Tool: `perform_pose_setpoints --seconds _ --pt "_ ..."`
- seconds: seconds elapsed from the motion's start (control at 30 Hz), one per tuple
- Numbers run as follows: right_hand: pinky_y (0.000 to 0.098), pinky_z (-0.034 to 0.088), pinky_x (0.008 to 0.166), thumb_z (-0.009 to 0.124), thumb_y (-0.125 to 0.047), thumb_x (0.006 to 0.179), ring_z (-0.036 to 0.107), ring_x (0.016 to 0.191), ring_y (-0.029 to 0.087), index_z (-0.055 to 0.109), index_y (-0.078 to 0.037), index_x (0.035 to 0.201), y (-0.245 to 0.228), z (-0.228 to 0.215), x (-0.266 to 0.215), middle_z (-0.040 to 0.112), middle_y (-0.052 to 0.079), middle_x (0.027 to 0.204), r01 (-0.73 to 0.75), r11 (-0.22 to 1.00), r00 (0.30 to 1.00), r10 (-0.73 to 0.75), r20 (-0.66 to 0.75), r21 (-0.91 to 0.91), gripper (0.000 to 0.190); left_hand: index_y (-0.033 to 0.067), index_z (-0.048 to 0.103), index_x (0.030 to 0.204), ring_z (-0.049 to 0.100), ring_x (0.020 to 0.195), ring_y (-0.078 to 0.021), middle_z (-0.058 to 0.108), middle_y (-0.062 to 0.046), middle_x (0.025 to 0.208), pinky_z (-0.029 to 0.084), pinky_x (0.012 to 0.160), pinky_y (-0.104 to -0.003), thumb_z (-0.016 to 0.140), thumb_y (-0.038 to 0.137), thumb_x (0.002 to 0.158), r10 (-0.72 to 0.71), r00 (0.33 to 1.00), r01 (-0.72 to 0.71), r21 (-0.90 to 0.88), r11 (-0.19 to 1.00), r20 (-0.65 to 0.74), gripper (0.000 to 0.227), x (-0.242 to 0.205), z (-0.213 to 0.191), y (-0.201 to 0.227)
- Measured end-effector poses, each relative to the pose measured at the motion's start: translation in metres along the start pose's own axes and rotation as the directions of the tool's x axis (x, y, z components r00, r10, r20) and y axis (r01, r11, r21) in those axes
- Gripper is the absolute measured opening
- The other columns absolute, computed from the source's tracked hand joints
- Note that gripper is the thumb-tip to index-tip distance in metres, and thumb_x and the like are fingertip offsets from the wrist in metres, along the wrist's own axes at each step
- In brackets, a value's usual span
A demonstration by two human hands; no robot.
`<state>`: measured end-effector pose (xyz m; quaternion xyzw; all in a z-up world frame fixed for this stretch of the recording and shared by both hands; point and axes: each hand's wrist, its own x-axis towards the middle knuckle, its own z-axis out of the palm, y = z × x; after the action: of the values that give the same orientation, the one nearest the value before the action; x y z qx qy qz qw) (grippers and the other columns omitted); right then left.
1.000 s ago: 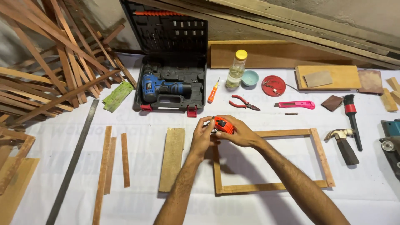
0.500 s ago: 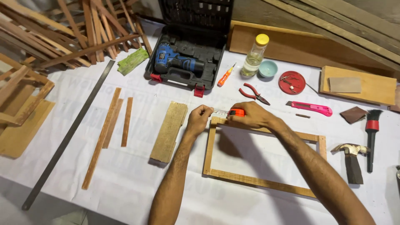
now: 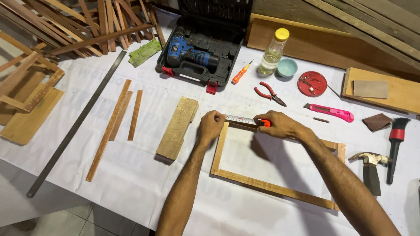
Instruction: The person lays thin wooden slats on a work table and aligns them into a rectangular frame, hammering nails at the joints with a claw hammer. They then use a tape measure to measure the assembled frame and pick nails from a red lid.
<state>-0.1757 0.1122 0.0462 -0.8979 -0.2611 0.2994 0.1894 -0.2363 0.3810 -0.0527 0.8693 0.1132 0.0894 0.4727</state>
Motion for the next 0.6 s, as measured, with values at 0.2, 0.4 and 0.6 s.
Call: perform_pose_setpoints --seconds 0.2,0.4,0.6 --pt "0.0462 0.055 0.099 0.064 -0.043 0.088 0.064 0.114 0.033 0.066 -0.018 0.133 0.007 0.014 0.004 0.064 0.017 0.125 0.049 0.999 0.997 -0.049 -0.055 -0.005 0.052 0.0039 0.072 0.107 0.076 0.084 -0.0261 0.078 -0.015 0.091 0.059 0.075 -0.037 0.071 0.024 0.088 -0.084 0.996 0.085 -0.053 0.995 0.022 0.028 -0.005 0.001 0.017" --pt "0.0444 0.055 0.099 0.064 -0.046 0.089 0.066 0.112 0.033 0.063 -0.018 0.135 0.008 0.017 -0.009 0.065 0.016 0.120 0.028 0.998 0.997 -0.032 -0.063 -0.063 0.054 0.0043 0.078 0.109 0.078 0.091 -0.0241 0.080 -0.014 0.097 0.061 0.082 -0.036 0.071 0.022 0.091 -0.124 0.988 0.127 -0.035 0.991 0.093 0.026 0.001 0.001 0.008" --pt "0.0461 0.054 0.097 0.068 -0.044 0.086 0.063 0.112 0.033 0.062 -0.021 0.135 0.039 0.015 -0.040 0.063 0.015 0.118 -0.015 0.990 0.993 -0.001 -0.116 -0.138 0.054 0.0073 0.075 0.118 0.075 0.100 -0.0243 0.077 -0.014 0.110 0.059 0.089 -0.038 0.067 0.022 0.094 -0.214 0.962 0.207 0.058 0.977 0.172 0.029 -0.005 -0.016 0.040"
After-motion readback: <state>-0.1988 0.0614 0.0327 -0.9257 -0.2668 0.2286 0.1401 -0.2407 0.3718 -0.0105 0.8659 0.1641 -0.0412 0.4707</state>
